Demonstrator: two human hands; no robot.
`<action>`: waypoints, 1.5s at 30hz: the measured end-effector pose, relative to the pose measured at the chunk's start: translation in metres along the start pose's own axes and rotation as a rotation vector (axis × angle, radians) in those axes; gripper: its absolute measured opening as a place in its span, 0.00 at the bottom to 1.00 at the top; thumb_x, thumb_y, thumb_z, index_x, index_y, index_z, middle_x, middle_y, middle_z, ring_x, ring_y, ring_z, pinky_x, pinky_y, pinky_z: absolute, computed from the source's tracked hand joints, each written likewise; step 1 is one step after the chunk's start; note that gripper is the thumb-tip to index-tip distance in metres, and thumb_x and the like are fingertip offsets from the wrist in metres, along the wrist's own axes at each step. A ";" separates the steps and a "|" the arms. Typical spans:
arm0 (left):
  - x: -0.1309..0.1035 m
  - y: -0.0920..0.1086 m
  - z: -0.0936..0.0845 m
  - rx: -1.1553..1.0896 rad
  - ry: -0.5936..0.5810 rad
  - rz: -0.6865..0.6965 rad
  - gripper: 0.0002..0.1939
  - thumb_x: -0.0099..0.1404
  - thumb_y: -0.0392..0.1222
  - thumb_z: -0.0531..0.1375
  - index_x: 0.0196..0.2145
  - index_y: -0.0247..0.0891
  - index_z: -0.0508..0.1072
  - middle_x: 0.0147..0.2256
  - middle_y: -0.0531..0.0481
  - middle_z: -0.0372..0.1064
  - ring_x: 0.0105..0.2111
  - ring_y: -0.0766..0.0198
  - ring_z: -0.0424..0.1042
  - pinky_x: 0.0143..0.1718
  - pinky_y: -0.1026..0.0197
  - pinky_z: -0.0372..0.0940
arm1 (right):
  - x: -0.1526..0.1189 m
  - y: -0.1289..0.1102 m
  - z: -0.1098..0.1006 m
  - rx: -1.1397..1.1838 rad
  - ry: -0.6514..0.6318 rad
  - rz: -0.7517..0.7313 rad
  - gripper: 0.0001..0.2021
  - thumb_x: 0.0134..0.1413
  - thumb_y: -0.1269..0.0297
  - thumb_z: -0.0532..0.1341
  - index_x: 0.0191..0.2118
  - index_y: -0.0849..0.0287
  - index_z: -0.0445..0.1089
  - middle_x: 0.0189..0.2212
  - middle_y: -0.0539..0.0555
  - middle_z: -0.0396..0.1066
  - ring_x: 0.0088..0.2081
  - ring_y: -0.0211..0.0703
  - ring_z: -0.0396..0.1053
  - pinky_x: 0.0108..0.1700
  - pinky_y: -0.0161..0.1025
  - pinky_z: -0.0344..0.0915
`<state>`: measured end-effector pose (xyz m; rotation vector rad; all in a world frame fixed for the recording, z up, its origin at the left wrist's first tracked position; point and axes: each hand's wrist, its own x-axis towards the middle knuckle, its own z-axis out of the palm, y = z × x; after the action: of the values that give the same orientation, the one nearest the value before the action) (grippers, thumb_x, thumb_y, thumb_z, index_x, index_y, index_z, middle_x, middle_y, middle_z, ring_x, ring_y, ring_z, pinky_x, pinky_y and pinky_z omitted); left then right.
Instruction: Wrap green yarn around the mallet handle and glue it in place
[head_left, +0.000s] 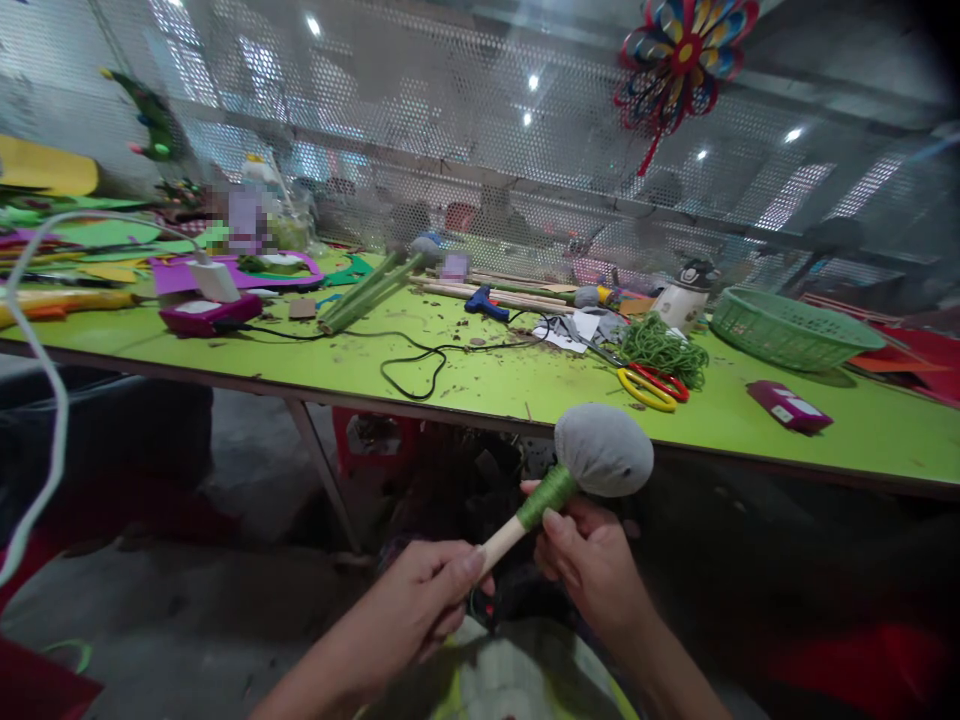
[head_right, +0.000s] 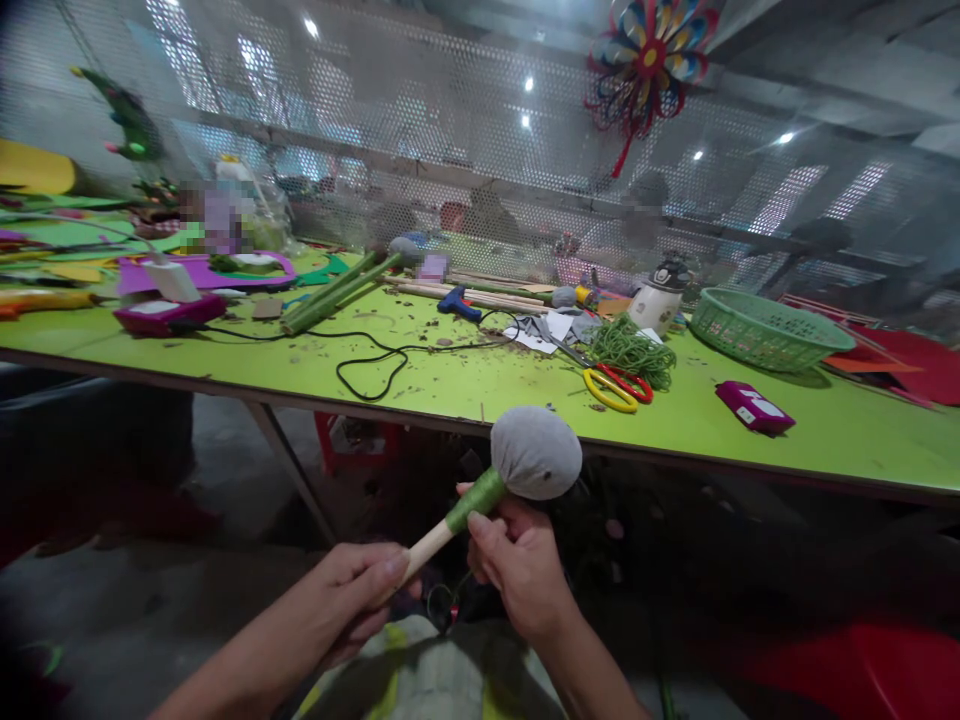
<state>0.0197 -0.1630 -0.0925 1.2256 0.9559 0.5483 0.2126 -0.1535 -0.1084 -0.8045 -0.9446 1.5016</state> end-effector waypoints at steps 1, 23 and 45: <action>0.001 -0.001 0.000 -0.083 -0.057 -0.040 0.22 0.65 0.58 0.49 0.30 0.36 0.69 0.14 0.63 0.46 0.13 0.73 0.40 0.12 0.69 0.39 | 0.000 -0.001 0.001 0.002 0.003 -0.005 0.18 0.55 0.64 0.63 0.51 0.62 0.68 0.12 0.38 0.45 0.15 0.29 0.41 0.19 0.31 0.48; 0.008 -0.008 0.012 -0.241 -0.094 -0.114 0.20 0.64 0.57 0.51 0.34 0.35 0.68 0.14 0.63 0.49 0.12 0.74 0.41 0.12 0.69 0.38 | 0.007 -0.001 0.002 -0.001 0.052 0.005 0.15 0.52 0.60 0.64 0.43 0.64 0.71 0.10 0.37 0.45 0.15 0.28 0.40 0.19 0.31 0.46; 0.009 -0.018 0.013 0.315 0.349 0.184 0.16 0.64 0.52 0.54 0.35 0.37 0.72 0.24 0.53 0.67 0.24 0.67 0.64 0.26 0.66 0.57 | 0.007 0.003 0.003 0.040 0.090 0.004 0.16 0.53 0.62 0.64 0.47 0.62 0.69 0.12 0.37 0.43 0.15 0.28 0.39 0.19 0.31 0.46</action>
<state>0.0326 -0.1682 -0.1121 1.5410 1.2649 0.7972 0.2073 -0.1475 -0.1095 -0.8388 -0.8442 1.4714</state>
